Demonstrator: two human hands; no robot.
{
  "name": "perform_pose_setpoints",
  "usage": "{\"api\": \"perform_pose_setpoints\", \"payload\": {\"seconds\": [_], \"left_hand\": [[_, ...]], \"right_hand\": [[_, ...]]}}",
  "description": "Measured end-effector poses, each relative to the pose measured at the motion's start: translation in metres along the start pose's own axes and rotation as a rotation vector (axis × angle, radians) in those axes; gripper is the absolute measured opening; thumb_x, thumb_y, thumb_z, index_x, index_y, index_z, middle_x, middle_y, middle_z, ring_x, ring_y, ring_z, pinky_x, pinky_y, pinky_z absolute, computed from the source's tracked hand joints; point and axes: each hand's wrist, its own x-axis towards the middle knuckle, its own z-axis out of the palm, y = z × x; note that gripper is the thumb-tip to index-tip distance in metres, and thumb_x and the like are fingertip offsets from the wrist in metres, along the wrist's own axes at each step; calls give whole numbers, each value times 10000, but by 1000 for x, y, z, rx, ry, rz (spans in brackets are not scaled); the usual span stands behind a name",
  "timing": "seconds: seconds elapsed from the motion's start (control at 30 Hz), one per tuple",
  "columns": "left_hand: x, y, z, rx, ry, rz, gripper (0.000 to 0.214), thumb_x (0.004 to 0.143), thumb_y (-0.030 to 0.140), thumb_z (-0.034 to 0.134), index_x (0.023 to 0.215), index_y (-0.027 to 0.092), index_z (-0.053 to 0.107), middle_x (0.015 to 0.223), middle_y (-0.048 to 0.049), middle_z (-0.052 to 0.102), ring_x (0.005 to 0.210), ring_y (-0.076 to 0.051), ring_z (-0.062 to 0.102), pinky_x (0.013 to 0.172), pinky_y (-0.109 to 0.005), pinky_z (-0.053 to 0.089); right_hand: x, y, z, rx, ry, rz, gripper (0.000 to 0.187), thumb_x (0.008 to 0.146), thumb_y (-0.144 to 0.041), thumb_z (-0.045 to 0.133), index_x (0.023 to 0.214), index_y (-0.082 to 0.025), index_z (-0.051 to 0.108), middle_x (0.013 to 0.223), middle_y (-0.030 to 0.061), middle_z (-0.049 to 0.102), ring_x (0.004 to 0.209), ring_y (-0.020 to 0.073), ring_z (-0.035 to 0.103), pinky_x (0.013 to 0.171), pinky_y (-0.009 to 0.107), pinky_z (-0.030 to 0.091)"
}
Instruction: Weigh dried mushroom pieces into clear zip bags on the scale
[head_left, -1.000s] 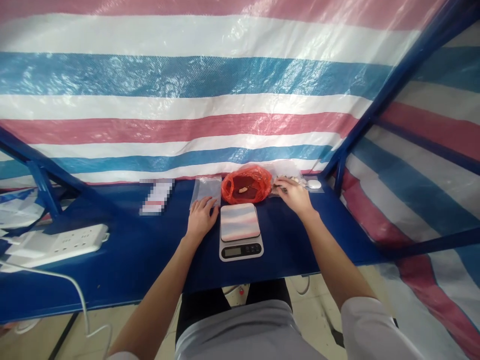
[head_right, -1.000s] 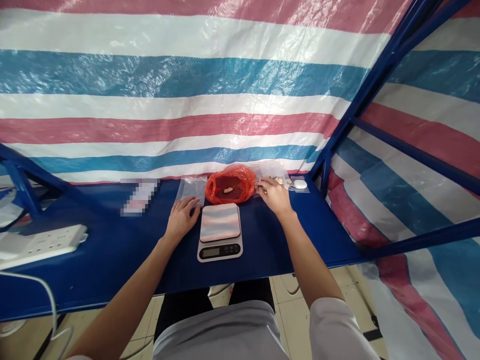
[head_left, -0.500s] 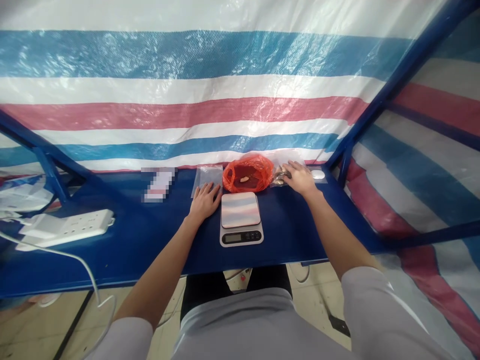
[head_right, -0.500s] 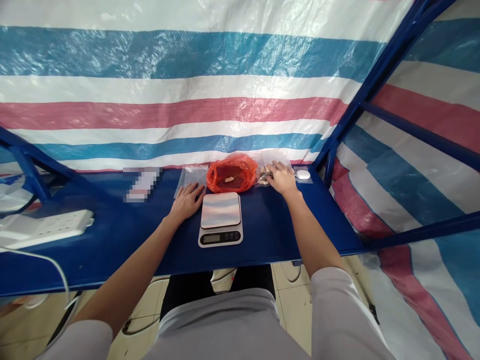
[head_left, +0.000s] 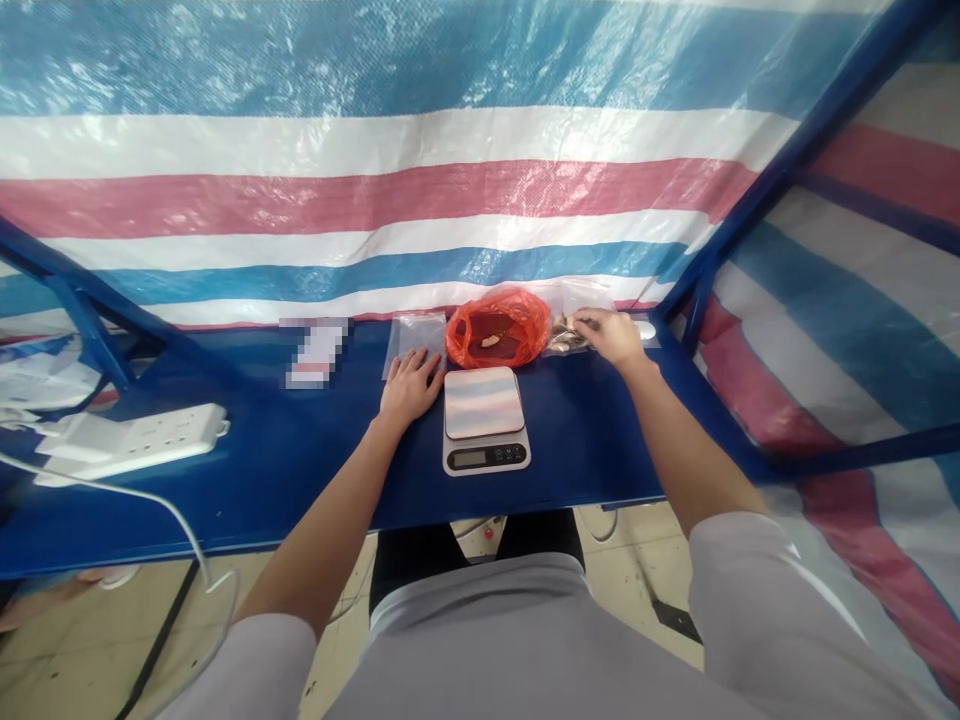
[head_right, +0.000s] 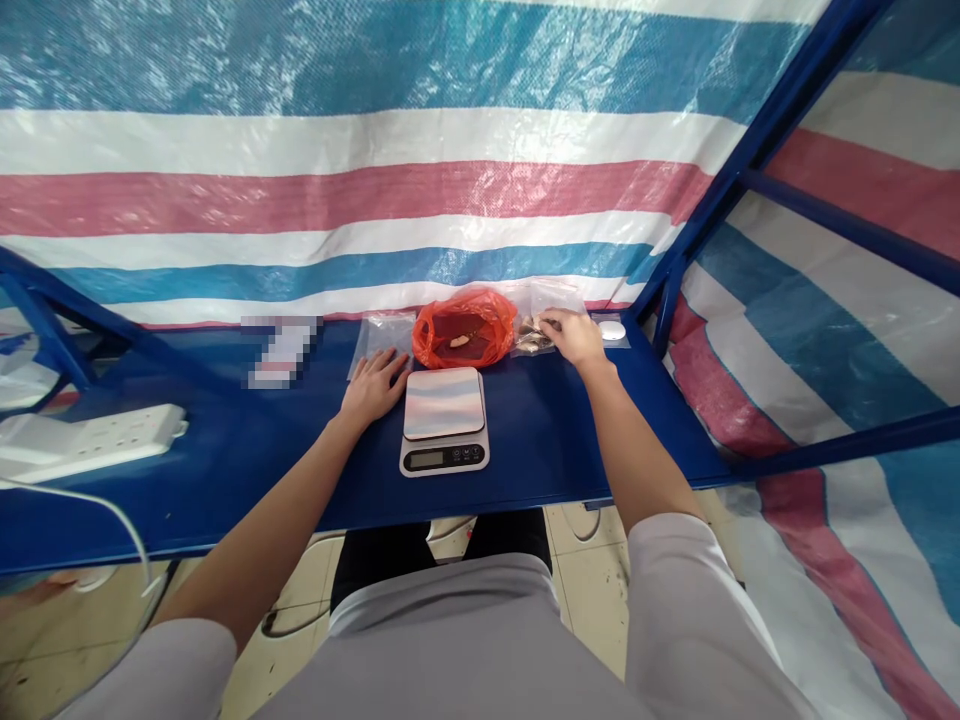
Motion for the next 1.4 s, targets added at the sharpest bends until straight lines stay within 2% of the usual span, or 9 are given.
{"api": "perform_pose_setpoints", "payload": {"seconds": [0.2, 0.4, 0.57, 0.73, 0.93, 1.17, 1.3, 1.4], "left_hand": [[0, -2, 2, -43, 24, 1, 455, 983, 423, 441, 1362, 251, 624, 1510, -93, 519, 1439, -327, 423, 1212, -547, 275], [-1, -1, 1, -27, 23, -3, 455, 982, 417, 446, 1357, 232, 627, 1513, -97, 517, 1440, -315, 424, 1219, -516, 269], [-1, -2, 2, -24, 26, -2, 456, 983, 409, 441, 1355, 222, 628, 1506, -111, 522, 1438, -319, 426, 1214, -530, 275], [-1, -4, 3, -33, 36, 1, 437, 975, 407, 458, 1349, 260, 630, 1503, -92, 529, 1431, -317, 437, 1204, -541, 291], [-1, -5, 4, -18, 41, 9, 452, 982, 413, 434, 1348, 236, 631, 1497, -112, 532, 1433, -313, 435, 1204, -532, 292], [-1, -5, 5, -19, 68, 17, 428, 973, 400, 446, 1319, 247, 646, 1476, -108, 555, 1416, -314, 457, 1194, -544, 305], [-1, -4, 2, -46, 106, 21, 426, 964, 386, 458, 1298, 207, 653, 1477, -145, 545, 1432, -334, 432, 1195, -573, 288], [-1, -5, -2, -85, 174, 17, 395, 946, 358, 481, 1272, 221, 656, 1454, -126, 570, 1433, -319, 433, 1204, -553, 287]], "right_hand": [[4, 1, 2, -44, -30, -96, 346, 872, -383, 664, 1211, -343, 718, 1278, -10, 712, 1066, 271, 682, 844, 352, 521], [7, 1, 1, -145, -65, -96, 341, 884, -360, 647, 1217, -332, 717, 1253, 25, 720, 1044, 287, 684, 827, 373, 525], [8, 4, 1, -157, -16, -134, 307, 881, -335, 651, 1176, -315, 731, 1273, 21, 711, 1055, 275, 684, 828, 355, 513], [8, 9, 3, -128, 15, -149, 259, 892, -340, 641, 1124, -306, 751, 1157, 23, 759, 972, 249, 706, 779, 329, 503], [7, 10, 2, -89, 50, -139, 228, 909, -341, 624, 1066, -285, 780, 1149, 27, 768, 1005, 272, 722, 812, 350, 521], [8, 2, -4, 136, 195, -121, 191, 880, -306, 626, 941, -255, 800, 1132, 25, 772, 1011, 275, 733, 890, 359, 539], [6, -13, -9, 395, 270, -73, 184, 832, -328, 671, 912, -227, 802, 1047, 43, 790, 985, 275, 739, 932, 377, 543], [0, -30, -6, 644, 293, -18, 258, 795, -418, 703, 902, -204, 799, 991, 58, 795, 935, 274, 742, 916, 403, 560]]}}
